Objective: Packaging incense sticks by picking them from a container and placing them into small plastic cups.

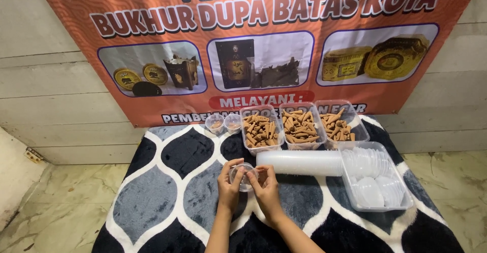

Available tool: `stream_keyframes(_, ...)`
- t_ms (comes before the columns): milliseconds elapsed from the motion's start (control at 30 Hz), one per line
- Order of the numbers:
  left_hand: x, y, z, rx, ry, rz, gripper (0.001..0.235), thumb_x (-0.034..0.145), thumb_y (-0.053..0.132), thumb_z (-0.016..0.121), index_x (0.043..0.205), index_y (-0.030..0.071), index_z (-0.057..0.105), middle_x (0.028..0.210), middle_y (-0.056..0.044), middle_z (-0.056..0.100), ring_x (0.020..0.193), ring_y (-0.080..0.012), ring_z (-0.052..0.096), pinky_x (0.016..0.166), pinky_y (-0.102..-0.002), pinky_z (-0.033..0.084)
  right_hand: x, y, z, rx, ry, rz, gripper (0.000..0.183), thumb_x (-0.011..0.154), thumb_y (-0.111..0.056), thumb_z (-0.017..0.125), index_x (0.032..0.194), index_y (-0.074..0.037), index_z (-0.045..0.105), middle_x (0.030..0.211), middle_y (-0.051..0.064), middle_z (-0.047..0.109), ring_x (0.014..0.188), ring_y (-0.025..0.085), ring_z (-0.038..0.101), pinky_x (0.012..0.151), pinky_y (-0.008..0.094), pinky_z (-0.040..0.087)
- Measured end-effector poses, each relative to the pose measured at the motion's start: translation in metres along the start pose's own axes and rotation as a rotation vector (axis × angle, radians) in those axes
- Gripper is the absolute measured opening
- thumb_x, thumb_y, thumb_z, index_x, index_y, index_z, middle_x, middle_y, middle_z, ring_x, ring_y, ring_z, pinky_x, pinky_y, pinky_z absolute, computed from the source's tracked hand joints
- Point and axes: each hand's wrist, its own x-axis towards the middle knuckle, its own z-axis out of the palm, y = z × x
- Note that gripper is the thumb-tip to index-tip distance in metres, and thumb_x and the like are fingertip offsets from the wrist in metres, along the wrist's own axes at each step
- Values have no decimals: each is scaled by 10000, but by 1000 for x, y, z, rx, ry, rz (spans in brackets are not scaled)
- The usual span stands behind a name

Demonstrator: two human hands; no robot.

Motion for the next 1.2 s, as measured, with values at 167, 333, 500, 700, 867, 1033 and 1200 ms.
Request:
stream_keyframes(167, 1, 0, 0, 60, 16, 36, 248, 897, 282, 681, 1056, 111, 765, 1054, -56, 717, 942, -181, 695, 842, -297, 547, 1, 1, -1, -16, -54, -94, 193, 955, -132, 682, 1138, -96, 632, 920, 68, 715, 831, 147, 697, 749, 256, 578)
stream_keyframes(333, 2, -2, -2, 94, 14, 41, 233, 907, 275, 676, 1052, 117, 768, 1043, -57, 716, 958, -188, 689, 861, -306, 544, 2, 2, 0, -68, -47, -104, 142, 959, -171, 675, 1088, -113, 662, 913, 66, 731, 806, 141, 710, 707, 249, 592)
stream_keyframes(500, 3, -5, 3, -17, -12, -69, 347, 899, 286, 710, 1189, 98, 723, 1179, -65, 760, 991, -163, 724, 849, -279, 580, 0, -6, 1, -79, -6, -129, 157, 964, -207, 658, 1084, -105, 652, 951, 90, 745, 823, 160, 734, 716, 255, 602)
stream_keyframes(700, -2, 2, 6, -22, -43, -59, 411, 874, 248, 760, 1257, 141, 656, 1135, -52, 715, 938, -174, 697, 843, -313, 580, 13, 1, -8, 27, 159, -135, 211, 995, -255, 594, 1094, -97, 498, 1024, 127, 669, 916, 218, 719, 809, 306, 578)
stream_keyframes(867, 0, 1, 6, 4, -38, -22, 324, 921, 274, 700, 1210, 129, 700, 1159, -56, 722, 1017, -179, 708, 881, -308, 572, 14, 7, -8, 58, 136, -114, 256, 984, -241, 596, 1149, -83, 480, 1084, 156, 629, 974, 239, 685, 871, 325, 566)
stream_keyframes(1033, 3, -10, 3, 40, -2, 78, 321, 990, 316, 593, 1185, 101, 732, 1187, -77, 703, 1095, -206, 694, 908, -308, 583, 10, 11, -3, 62, -34, 45, 433, 963, -233, 593, 1350, -124, 433, 1174, 280, 706, 936, 305, 771, 796, 337, 637)
stream_keyframes(1200, 3, -12, 0, 21, 57, 62, 282, 986, 302, 597, 1111, 106, 757, 1091, -47, 715, 942, -162, 707, 808, -271, 555, 7, 6, -1, -60, -100, 29, 437, 862, -207, 777, 1201, -116, 516, 1116, 119, 747, 1016, 194, 742, 851, 297, 611)
